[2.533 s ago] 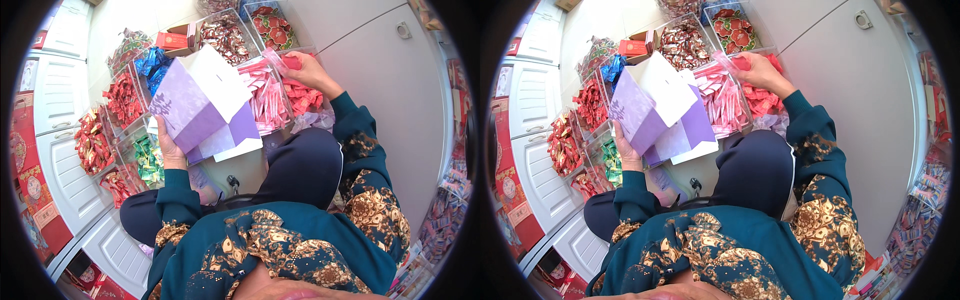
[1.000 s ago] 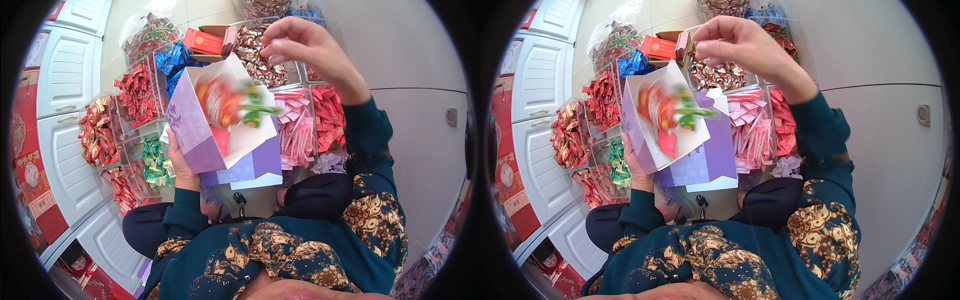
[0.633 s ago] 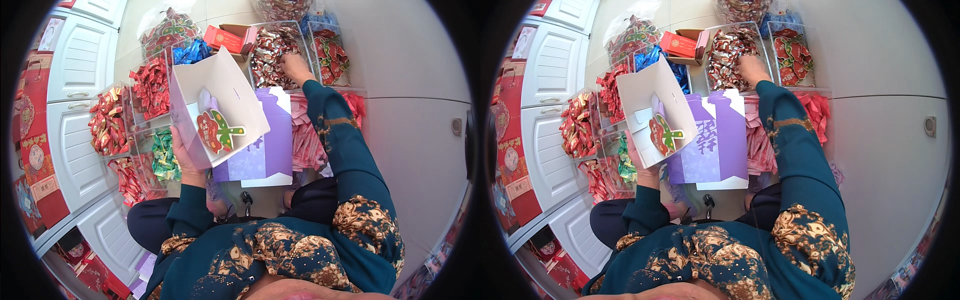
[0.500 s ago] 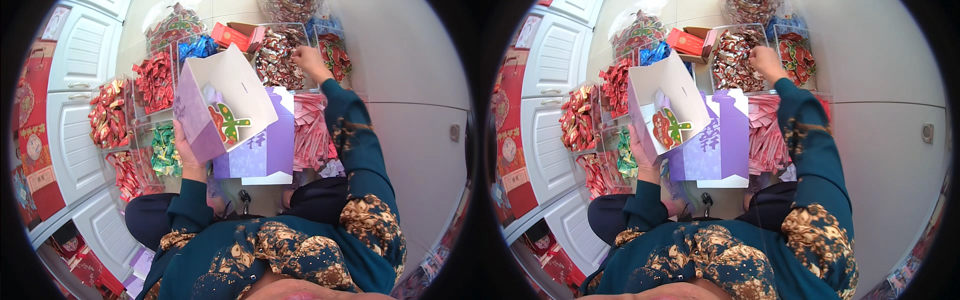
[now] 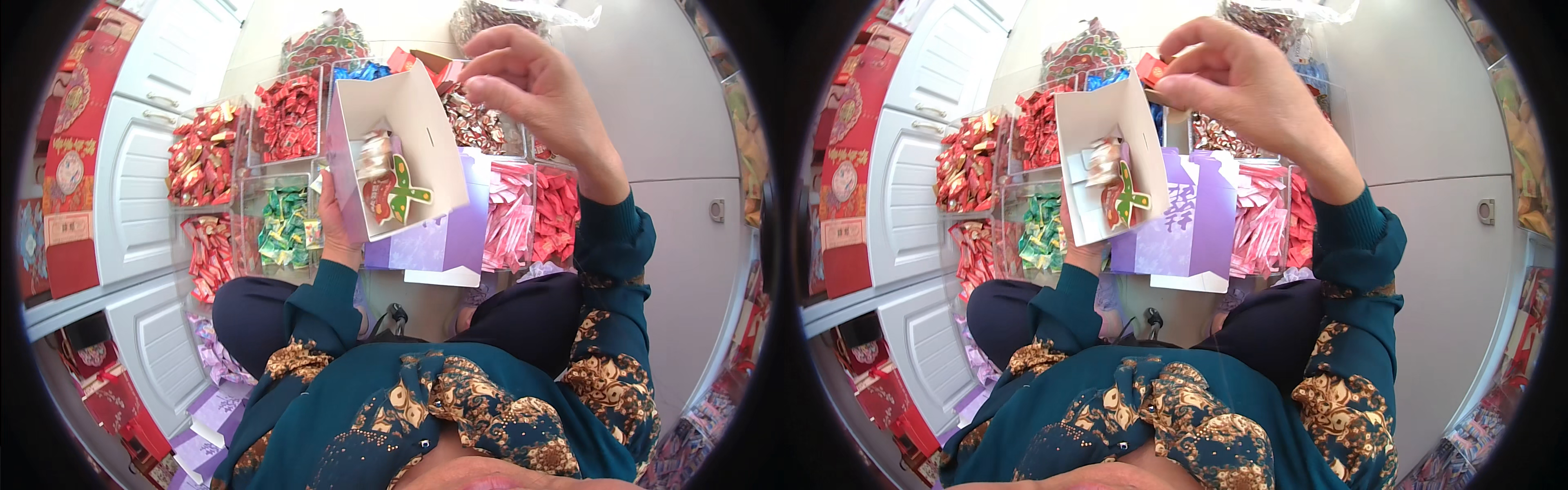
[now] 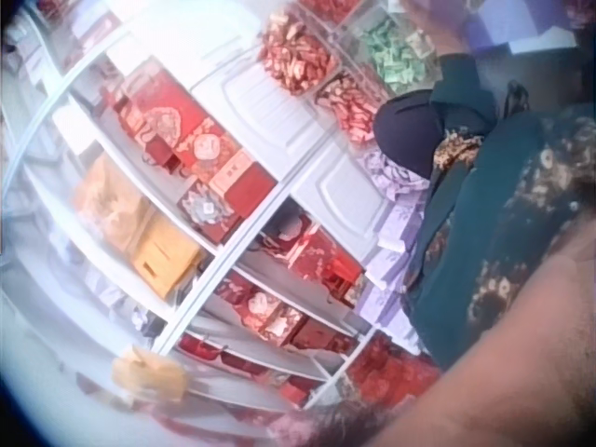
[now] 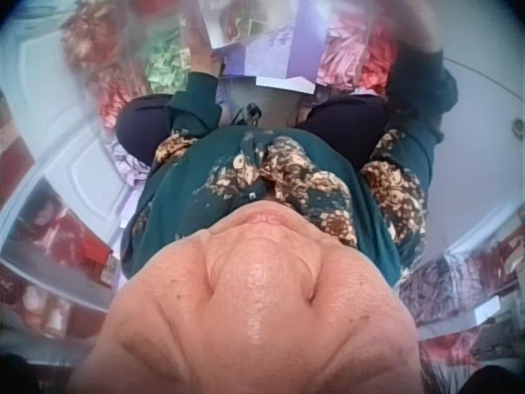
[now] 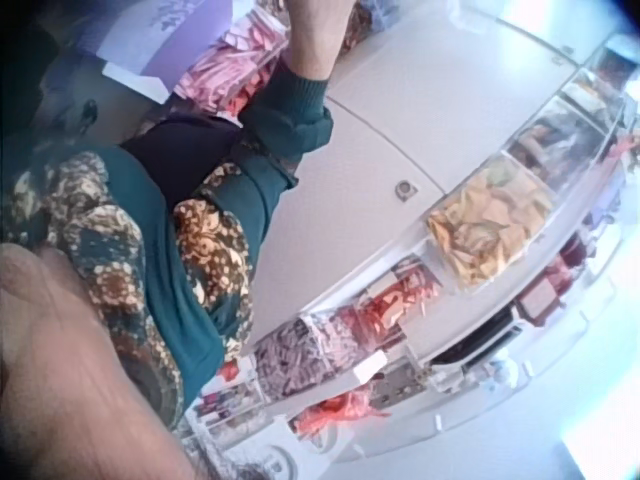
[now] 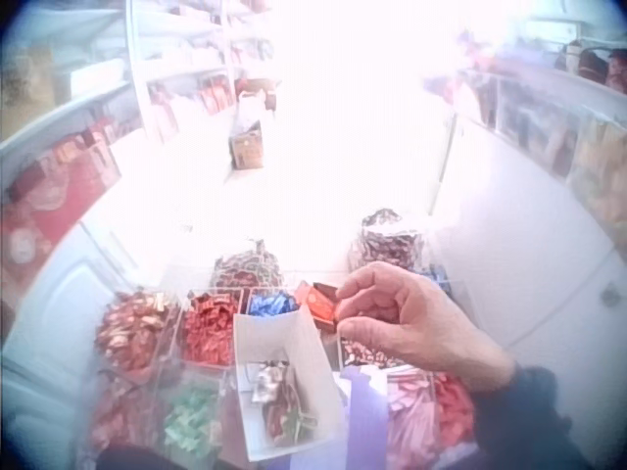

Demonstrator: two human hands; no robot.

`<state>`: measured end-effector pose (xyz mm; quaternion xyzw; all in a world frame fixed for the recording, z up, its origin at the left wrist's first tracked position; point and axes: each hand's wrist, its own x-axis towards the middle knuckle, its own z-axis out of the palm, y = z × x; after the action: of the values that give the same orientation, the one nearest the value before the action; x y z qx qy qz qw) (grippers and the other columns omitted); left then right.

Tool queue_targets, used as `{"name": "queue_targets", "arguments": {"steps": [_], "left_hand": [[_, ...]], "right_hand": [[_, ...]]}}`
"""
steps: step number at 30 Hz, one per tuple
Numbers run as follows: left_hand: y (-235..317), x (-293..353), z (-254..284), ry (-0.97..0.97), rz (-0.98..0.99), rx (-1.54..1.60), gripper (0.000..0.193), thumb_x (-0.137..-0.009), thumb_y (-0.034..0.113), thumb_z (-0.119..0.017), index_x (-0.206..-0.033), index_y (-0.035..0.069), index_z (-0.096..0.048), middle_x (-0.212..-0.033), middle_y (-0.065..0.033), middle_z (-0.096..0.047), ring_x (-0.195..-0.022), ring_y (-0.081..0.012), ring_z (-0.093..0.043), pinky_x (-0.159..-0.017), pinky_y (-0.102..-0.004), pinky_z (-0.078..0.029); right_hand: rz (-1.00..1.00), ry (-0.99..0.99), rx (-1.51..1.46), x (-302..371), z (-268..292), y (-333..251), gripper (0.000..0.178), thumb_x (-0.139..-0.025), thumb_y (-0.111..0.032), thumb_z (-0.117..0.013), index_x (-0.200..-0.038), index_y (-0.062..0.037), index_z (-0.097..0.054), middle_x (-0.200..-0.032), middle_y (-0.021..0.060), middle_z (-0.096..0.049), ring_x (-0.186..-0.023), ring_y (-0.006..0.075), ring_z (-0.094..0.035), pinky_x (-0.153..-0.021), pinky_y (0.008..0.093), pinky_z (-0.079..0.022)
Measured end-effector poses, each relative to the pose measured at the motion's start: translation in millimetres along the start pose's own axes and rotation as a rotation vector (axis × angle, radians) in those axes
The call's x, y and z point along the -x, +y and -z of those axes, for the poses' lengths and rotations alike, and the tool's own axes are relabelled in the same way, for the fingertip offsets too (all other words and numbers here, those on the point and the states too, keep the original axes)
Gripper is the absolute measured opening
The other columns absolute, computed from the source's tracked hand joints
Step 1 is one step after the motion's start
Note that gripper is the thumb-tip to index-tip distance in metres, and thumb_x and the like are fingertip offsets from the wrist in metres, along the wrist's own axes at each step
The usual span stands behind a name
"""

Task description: The person sits on the floor and packs assorted wrapped candies into purple gift boxes. They open each box, place candies inside from nearby bins, and close the boxes, repeating the process for multiple units.

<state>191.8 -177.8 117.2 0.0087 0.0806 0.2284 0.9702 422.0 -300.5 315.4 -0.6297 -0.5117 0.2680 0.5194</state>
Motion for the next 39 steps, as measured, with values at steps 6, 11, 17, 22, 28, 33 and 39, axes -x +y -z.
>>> {"name": "queue_targets", "arguments": {"steps": [6, 11, 17, 22, 28, 33, 39], "left_hand": [[4, 18, -46, -0.211, 0.072, 0.107, 0.064, -0.097, 0.054, -0.037, -0.134, 0.003, -0.045, -0.128, -0.0182, -0.054, -0.113, -0.0329, -0.057, -0.097, -0.0494, -0.046], [23, 28, -73, -0.189, 0.061, 0.018, 0.062, -0.097, 0.054, -0.036, -0.134, 0.005, -0.045, -0.127, -0.0172, -0.055, -0.113, -0.0319, -0.057, -0.096, -0.0497, -0.048], [51, 45, -93, -0.102, -0.025, -0.145, 0.061, -0.097, 0.054, -0.036, -0.135, 0.008, -0.045, -0.127, -0.0161, -0.055, -0.113, -0.0303, -0.057, -0.094, -0.0493, -0.049], [53, 57, -95, -0.08, -0.081, -0.409, 0.062, -0.099, 0.052, -0.034, -0.14, 0.005, -0.038, -0.135, -0.0148, -0.05, -0.122, -0.0293, -0.051, -0.104, -0.0419, -0.042], [48, 72, -90, -0.053, -0.153, -0.37, 0.063, -0.099, 0.053, -0.034, -0.139, 0.005, -0.038, -0.134, -0.0148, -0.05, -0.121, -0.028, -0.052, -0.103, -0.0418, -0.043], [46, 84, -92, -0.084, -0.113, -0.423, 0.06, -0.099, 0.05, -0.039, -0.136, 0.004, -0.041, -0.131, -0.013, -0.053, -0.117, -0.0247, -0.055, -0.1, -0.0398, -0.045], [37, 112, -93, -0.197, -0.04, -0.498, 0.055, -0.1, 0.045, -0.042, -0.137, 0.005, -0.041, -0.128, -0.0102, -0.055, -0.114, -0.0192, -0.055, -0.097, -0.0336, -0.046]], "right_hand": [[-0.166, 0.078, 0.119, 18, 0, -26, 0.025, -0.091, -0.016, -0.065, -0.11, -0.001, -0.059, -0.093, 0.0056, -0.067, -0.087, 0.0103, -0.063, -0.078, 0.0234, -0.051], [-0.051, -0.139, -0.161, 29, -52, -50, 0.026, -0.09, -0.014, -0.067, -0.11, 0.0004, -0.06, -0.092, 0.005, -0.065, -0.087, 0.0089, -0.062, -0.079, 0.0232, -0.051], [0.462, 0.21, 0.382, 39, -68, -112, 0.011, -0.086, 0.001, -0.064, -0.096, 0.001, -0.065, -0.095, 0.0079, -0.064, -0.089, 0.0153, -0.061, -0.076, 0.0288, -0.05], [0.723, -0.052, 0.987, 31, -87, -128, 0.029, -0.076, 0.006, -0.065, -0.103, -0.0016, -0.063, -0.098, 0.0087, -0.061, -0.096, 0.0255, -0.059, -0.079, 0.0342, -0.05], [0.144, -0.162, 0.326, 24, -98, -119, 0.022, -0.087, -0.003, -0.062, -0.108, -0.0001, -0.056, -0.098, 0.0079, -0.062, -0.093, 0.0171, -0.062, -0.084, 0.0291, -0.051], [-0.181, -0.253, 0.049, 21, -109, -115, 0.033, -0.091, -0.004, -0.06, -0.122, 0.0017, -0.05, -0.11, 0.0058, -0.062, -0.099, 0.0154, -0.06, -0.088, 0.0312, -0.049], [-0.139, -0.714, 0.208, 42, -114, -98, 0.046, -0.098, -0.02, -0.049, -0.14, -0.0053, -0.037, -0.131, 0.0119, -0.052, -0.115, 0.0207, -0.054, -0.098, 0.036, -0.045]]}}
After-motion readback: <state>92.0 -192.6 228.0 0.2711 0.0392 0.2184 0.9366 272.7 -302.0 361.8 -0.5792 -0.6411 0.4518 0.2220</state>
